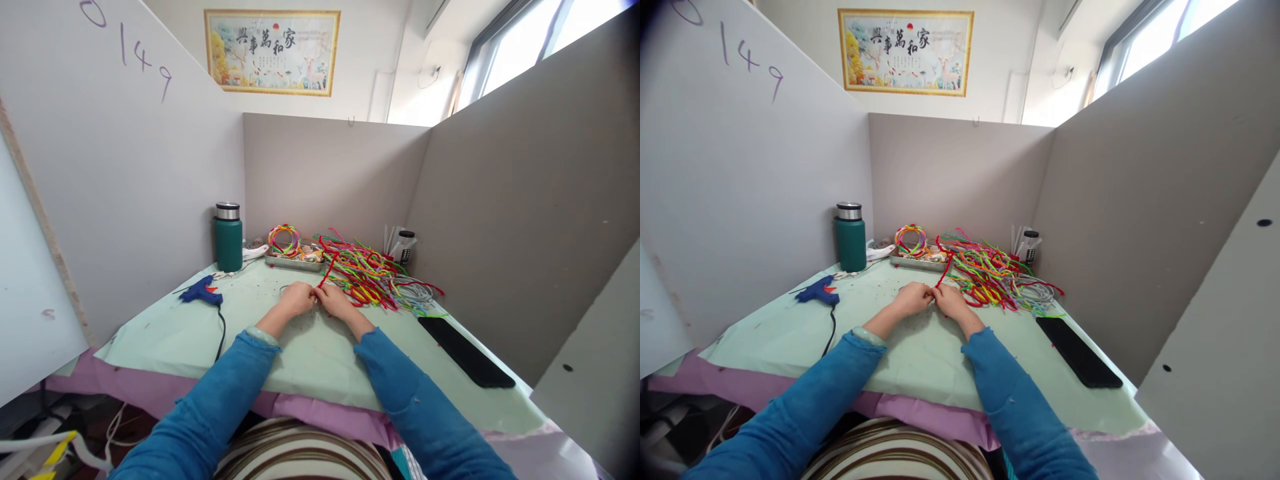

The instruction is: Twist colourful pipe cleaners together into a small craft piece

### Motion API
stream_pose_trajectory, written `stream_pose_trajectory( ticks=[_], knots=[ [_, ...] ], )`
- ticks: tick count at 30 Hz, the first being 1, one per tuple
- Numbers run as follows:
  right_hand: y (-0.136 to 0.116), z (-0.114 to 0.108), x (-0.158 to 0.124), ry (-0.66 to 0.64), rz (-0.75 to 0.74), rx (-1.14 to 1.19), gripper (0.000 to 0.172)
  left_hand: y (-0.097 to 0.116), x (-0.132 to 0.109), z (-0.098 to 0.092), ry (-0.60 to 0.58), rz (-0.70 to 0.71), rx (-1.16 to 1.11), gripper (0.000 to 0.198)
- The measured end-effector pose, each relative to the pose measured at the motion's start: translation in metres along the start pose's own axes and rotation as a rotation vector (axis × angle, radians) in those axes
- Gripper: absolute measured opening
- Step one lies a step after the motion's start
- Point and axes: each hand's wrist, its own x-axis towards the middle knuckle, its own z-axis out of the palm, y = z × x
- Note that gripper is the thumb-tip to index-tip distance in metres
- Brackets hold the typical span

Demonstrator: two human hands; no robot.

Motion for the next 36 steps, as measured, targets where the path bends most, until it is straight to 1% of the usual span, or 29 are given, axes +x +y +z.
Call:
stream_pose_trajectory(
  ticks=[3,9,14,19,25,31,36],
  knots=[
    [-0.0005,-0.0017,0.0005,0.016,0.007,0.025,0.034,0.0004,0.0005,-0.0018,0.003,-0.01,-0.029,0.03],
    [-0.0032,-0.0059,0.0006,0.11,-0.021,0.088,0.036,0.0019,0.0026,-0.0056,0.041,-0.049,-0.113,0.032],
    [-0.005,-0.007,-0.0006,0.197,-0.018,0.064,0.026,0.0015,0.0027,-0.0052,0.048,-0.049,-0.13,0.032],
    [-0.0059,-0.0078,-0.0011,0.215,-0.022,0.087,0.023,0.0002,0.0033,-0.0023,0.064,-0.017,-0.129,0.034],
    [-0.0038,-0.0071,-0.0002,0.247,0.007,0.08,0.026,-0.0004,0.0033,-0.0006,0.09,0.022,-0.145,0.035],
    [-0.0041,-0.0081,-0.0009,0.298,-0.058,0.099,0.026,-0.0014,0.0038,-0.0002,0.115,0.01,-0.165,0.036],
    [-0.0048,-0.0087,-0.0009,0.32,-0.047,0.123,0.025,-0.001,0.0039,-0.0004,0.111,0.03,-0.159,0.035]
  ],
)
